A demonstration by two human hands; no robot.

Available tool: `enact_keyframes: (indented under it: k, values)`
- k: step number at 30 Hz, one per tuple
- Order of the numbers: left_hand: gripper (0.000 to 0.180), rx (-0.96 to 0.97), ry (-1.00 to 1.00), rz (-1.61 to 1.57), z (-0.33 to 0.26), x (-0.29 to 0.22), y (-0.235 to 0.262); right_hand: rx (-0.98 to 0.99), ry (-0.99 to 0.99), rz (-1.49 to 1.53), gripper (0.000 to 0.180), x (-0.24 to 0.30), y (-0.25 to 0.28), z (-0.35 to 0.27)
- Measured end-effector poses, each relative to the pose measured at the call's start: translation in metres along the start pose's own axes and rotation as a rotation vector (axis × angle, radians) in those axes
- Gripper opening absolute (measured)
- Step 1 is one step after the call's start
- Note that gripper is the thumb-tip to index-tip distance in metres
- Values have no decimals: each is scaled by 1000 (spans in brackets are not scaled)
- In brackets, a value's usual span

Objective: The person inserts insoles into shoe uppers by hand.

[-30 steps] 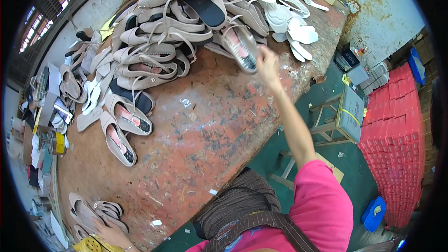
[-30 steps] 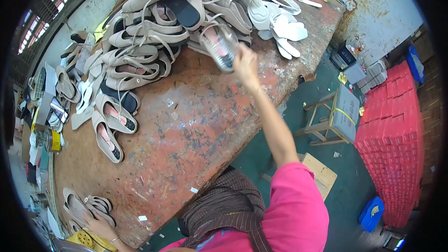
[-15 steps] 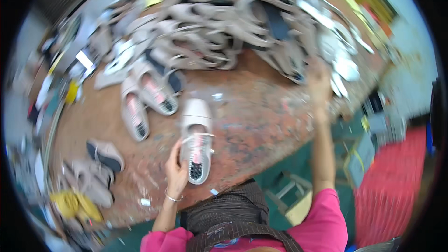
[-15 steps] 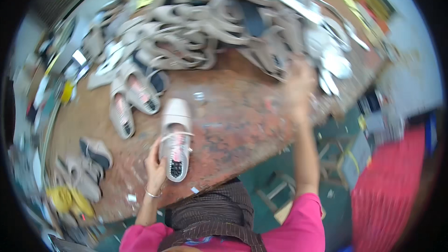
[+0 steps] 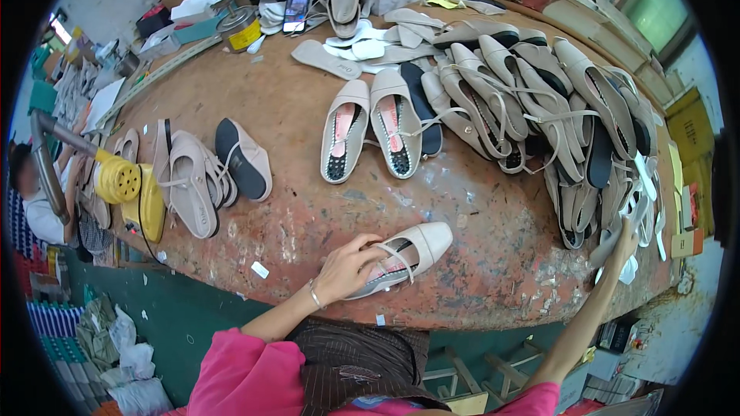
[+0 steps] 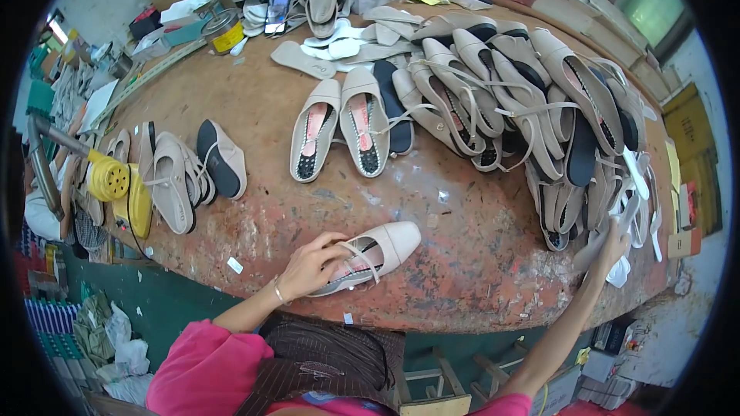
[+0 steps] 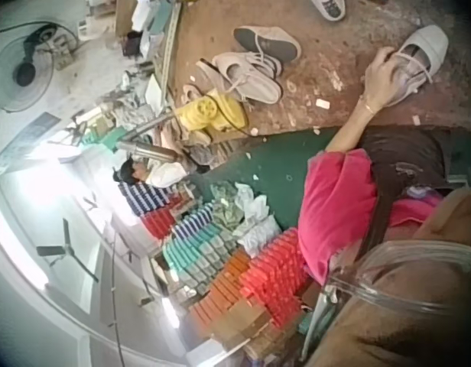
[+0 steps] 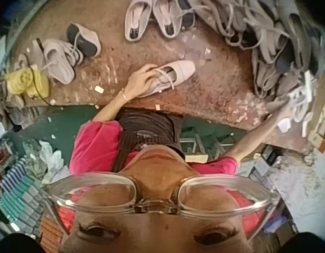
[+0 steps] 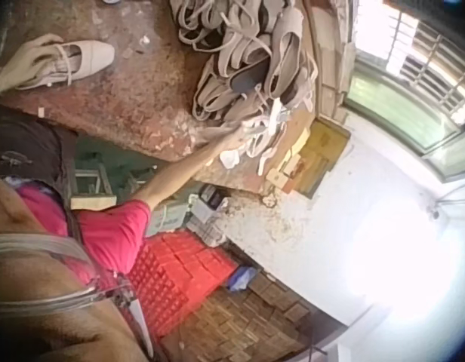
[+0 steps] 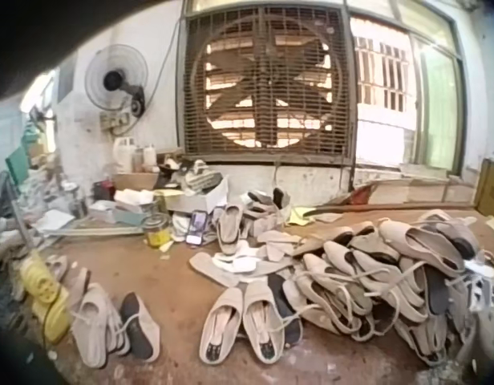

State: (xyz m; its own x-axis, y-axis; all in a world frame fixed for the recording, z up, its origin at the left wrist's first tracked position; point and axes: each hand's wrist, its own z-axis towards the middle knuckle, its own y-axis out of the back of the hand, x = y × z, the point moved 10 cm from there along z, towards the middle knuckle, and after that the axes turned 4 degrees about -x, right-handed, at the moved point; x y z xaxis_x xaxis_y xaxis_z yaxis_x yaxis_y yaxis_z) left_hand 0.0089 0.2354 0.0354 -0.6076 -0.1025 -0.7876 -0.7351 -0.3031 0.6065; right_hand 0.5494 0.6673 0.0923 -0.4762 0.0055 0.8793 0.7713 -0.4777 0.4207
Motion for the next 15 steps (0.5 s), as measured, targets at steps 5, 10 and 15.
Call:
enact_keyframes:
  k: [5, 10, 15]
  values:
    - [52, -30, -42, -101, 5, 10, 2, 515, -382, 745, 56, 66, -3, -234]
    - [82, 282, 86, -119, -13, 33, -5, 657, -433, 750, 65, 68, -22, -366]
    - [69, -5, 25, 155, -42, 22, 59, 819, -35, 162, 44, 85, -40, -417]
